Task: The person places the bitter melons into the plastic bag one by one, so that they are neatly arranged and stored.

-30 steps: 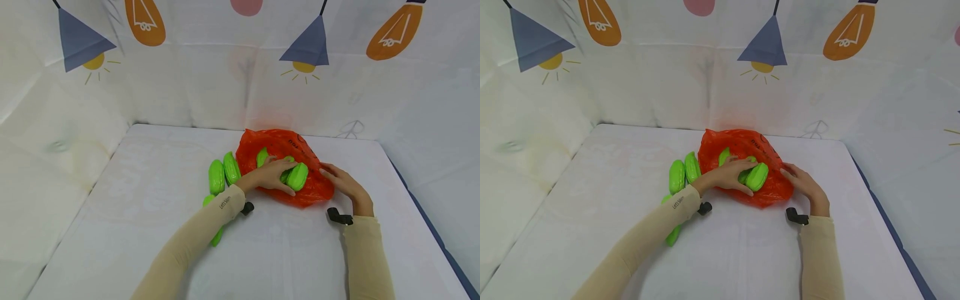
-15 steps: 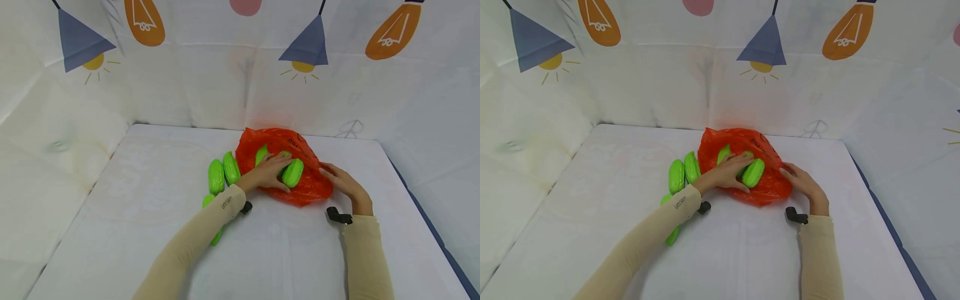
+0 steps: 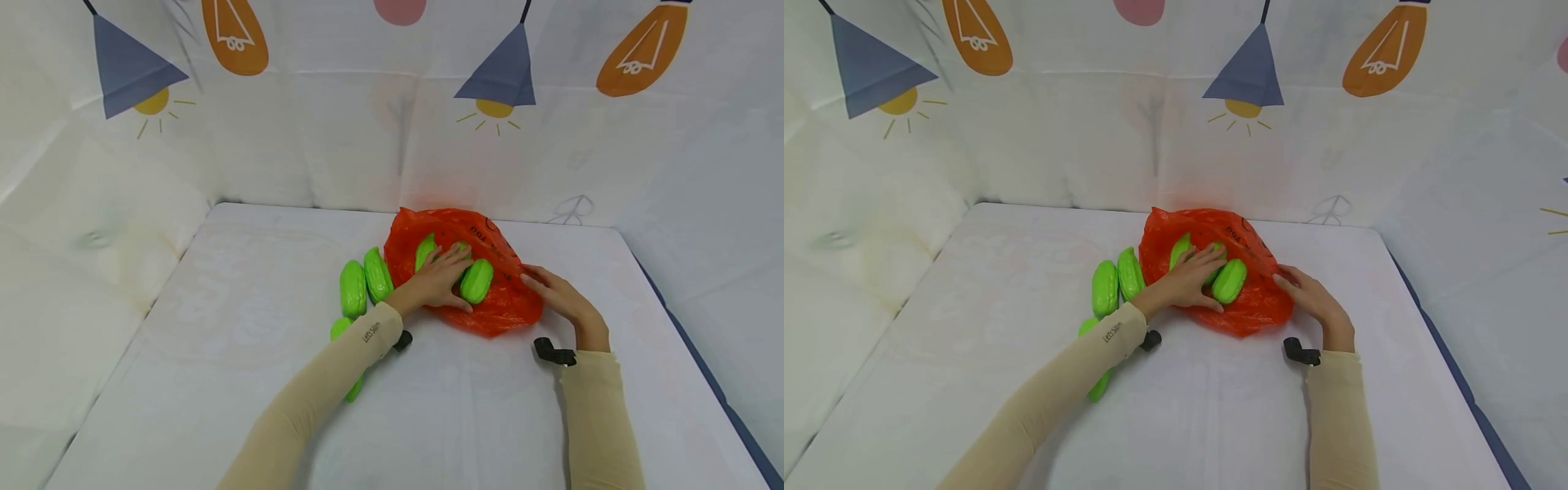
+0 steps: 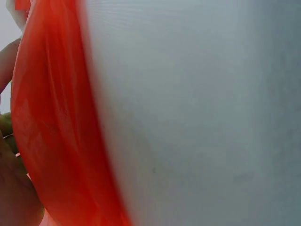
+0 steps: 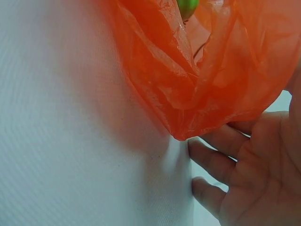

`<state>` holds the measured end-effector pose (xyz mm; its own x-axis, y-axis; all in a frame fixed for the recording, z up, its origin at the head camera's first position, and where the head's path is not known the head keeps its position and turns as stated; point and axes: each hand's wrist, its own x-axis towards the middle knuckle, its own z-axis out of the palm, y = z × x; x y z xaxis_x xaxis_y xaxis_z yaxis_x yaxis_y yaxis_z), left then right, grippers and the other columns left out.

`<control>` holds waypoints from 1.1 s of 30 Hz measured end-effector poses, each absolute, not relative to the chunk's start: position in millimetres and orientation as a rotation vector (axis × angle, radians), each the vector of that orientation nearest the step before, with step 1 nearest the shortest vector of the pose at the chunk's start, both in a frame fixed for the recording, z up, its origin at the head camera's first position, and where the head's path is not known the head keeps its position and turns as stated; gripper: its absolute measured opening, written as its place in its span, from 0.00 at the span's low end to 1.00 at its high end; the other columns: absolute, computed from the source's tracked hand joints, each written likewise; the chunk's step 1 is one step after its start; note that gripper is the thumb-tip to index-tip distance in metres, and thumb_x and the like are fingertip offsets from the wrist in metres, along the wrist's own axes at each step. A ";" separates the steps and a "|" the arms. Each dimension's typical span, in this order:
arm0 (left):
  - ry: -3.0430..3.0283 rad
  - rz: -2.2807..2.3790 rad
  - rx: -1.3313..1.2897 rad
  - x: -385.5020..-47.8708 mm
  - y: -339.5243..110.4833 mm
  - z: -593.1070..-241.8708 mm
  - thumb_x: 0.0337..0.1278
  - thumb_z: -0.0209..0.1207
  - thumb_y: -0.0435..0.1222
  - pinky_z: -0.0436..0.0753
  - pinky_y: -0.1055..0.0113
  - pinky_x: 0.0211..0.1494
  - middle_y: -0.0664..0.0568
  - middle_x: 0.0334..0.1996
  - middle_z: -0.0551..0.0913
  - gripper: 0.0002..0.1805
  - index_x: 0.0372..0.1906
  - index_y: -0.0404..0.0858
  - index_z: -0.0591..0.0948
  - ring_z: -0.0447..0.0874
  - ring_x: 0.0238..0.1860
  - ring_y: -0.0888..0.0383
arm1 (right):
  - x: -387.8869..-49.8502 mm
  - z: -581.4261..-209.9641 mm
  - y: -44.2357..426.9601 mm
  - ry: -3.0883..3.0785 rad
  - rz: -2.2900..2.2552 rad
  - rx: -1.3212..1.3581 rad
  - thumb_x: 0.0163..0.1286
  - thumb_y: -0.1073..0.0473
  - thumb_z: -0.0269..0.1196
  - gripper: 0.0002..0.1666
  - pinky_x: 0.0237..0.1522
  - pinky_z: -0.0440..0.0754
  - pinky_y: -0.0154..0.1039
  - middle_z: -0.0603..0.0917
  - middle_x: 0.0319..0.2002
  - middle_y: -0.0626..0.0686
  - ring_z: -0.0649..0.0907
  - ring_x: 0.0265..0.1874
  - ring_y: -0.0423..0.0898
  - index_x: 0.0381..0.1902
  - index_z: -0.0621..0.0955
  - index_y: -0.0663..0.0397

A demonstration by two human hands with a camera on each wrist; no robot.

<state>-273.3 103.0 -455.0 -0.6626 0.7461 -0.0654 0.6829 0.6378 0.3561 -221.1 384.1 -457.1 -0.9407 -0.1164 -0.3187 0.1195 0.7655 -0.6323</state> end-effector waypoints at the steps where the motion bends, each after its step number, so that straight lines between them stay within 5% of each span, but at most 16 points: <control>1: 2.656 0.441 1.171 -273.1 102.9 -454.9 0.47 0.66 0.62 0.39 0.50 0.81 0.52 0.80 0.44 0.55 0.77 0.44 0.57 0.34 0.80 0.53 | -221.0 -457.1 384.0 2.621 -0.971 0.002 0.75 0.33 0.44 0.45 0.67 0.55 0.73 0.56 0.75 0.67 0.56 0.72 0.68 0.77 0.55 0.58; 10: 2.660 0.336 1.233 -271.5 104.3 -456.1 0.51 0.64 0.62 0.39 0.48 0.80 0.52 0.80 0.42 0.51 0.78 0.58 0.53 0.31 0.80 0.51 | -220.1 -455.7 382.7 2.607 -0.973 0.017 0.75 0.33 0.45 0.45 0.66 0.56 0.73 0.56 0.75 0.67 0.56 0.72 0.68 0.77 0.54 0.57; 33: 2.694 0.339 1.237 -272.9 103.9 -445.8 0.49 0.64 0.64 0.38 0.52 0.81 0.56 0.79 0.49 0.54 0.78 0.47 0.55 0.37 0.80 0.56 | -219.9 -454.7 384.5 2.628 -0.979 -0.020 0.76 0.34 0.44 0.44 0.67 0.55 0.73 0.57 0.74 0.67 0.56 0.72 0.68 0.76 0.56 0.59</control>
<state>-272.9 103.9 -445.8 -0.6461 0.7617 -0.0484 0.7260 0.6329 0.2690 -219.9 384.5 -454.7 -0.9438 -0.1280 -0.3048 0.1026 0.7630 -0.6382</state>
